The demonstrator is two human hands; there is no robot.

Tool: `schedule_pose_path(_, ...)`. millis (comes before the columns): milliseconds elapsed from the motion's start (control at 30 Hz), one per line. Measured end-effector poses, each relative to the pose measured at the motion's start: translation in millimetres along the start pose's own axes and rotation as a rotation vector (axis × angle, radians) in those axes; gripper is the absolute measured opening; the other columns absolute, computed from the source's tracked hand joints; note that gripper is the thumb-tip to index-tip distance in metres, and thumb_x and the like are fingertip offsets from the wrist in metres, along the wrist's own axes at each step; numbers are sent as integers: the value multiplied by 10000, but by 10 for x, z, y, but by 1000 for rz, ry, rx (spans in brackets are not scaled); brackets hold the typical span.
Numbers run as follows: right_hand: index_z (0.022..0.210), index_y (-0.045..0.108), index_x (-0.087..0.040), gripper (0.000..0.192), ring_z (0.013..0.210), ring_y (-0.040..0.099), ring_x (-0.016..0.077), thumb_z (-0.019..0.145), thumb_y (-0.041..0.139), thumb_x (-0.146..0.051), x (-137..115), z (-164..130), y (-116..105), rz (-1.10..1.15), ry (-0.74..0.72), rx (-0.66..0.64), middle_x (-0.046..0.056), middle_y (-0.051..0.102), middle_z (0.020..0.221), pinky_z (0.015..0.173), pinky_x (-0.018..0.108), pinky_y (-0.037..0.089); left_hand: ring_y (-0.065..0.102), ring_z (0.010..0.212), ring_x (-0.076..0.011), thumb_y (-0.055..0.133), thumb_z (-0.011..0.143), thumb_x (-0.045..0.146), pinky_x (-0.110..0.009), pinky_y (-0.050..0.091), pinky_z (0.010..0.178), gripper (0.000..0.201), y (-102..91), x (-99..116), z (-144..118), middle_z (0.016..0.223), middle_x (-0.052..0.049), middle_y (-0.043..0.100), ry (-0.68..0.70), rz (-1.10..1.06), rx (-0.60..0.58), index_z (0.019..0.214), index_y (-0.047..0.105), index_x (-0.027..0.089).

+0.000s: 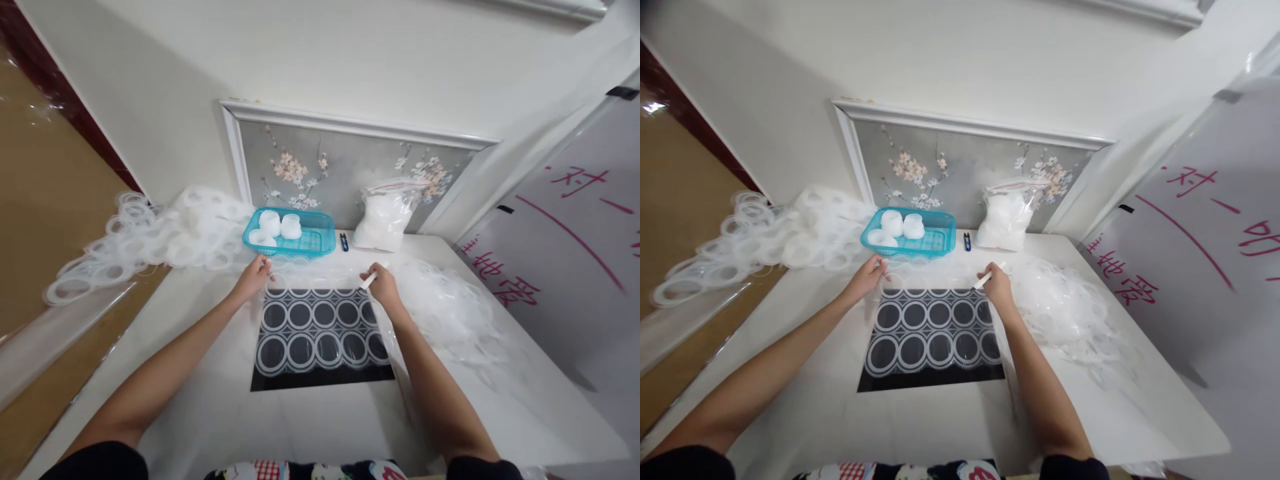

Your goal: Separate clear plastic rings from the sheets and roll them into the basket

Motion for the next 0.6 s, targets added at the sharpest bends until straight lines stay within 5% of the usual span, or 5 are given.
schedule_pose_path(133, 768, 503, -215, 156, 752, 602, 238, 788, 623, -313, -42, 58, 20, -140, 89, 48, 81, 643, 745, 644, 292, 369, 594, 658, -176, 459, 848, 326, -289, 450, 653, 131, -30, -18, 61, 734, -9, 632, 10, 111, 66, 878, 485, 201)
schedule_pose_path(267, 792, 553, -198, 301, 766, 613, 247, 882, 506, -481, -156, -115, -99, 41, 63, 117, 109, 662, 772, 669, 318, 411, 572, 1070, -254, 545, 825, 311, -383, 441, 936, 259, -80, 69, -312, 1096, -91, 618, 114, 193, 116, 1049, 541, 180)
schedule_pose_path(367, 831, 564, -195, 352, 705, 617, 209, 890, 456, -524, -379, -365, 84, 415, -19, -91, 84, 683, 776, 662, 321, 466, 579, 1038, -256, 521, 900, 341, -400, 443, 948, 229, 60, 183, -869, 1052, -89, 641, 352, 332, -55, 1031, 612, 176)
schedule_pose_path(467, 1080, 549, -212, 430, 834, 659, 208, 724, 678, -414, -687, -681, 381, 719, -81, -343, 86, 682, 1071, 704, 332, 532, 613, 899, -222, 449, 973, 321, -360, 485, 834, 266, 267, 209, -1494, 956, -76, 667, 569, 467, -257, 1023, 669, 181)
schedule_pose_path(600, 1267, 523, -271, 536, 1000, 668, 225, 758, 660, -368, -1015, -1055, 660, 933, -128, -551, 77, 586, 1304, 789, 358, 569, 613, 797, -203, 376, 1012, 294, -341, 499, 733, 343, 403, 204, -1994, 866, -83, 651, 713, 635, -268, 1182, 639, 152)
Point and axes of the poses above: each hand's wrist, its own z-axis towards the middle knuckle, its own y-axis out of the palm, x = y × z, the point moved 7 cm from there along z, towards the middle knuckle
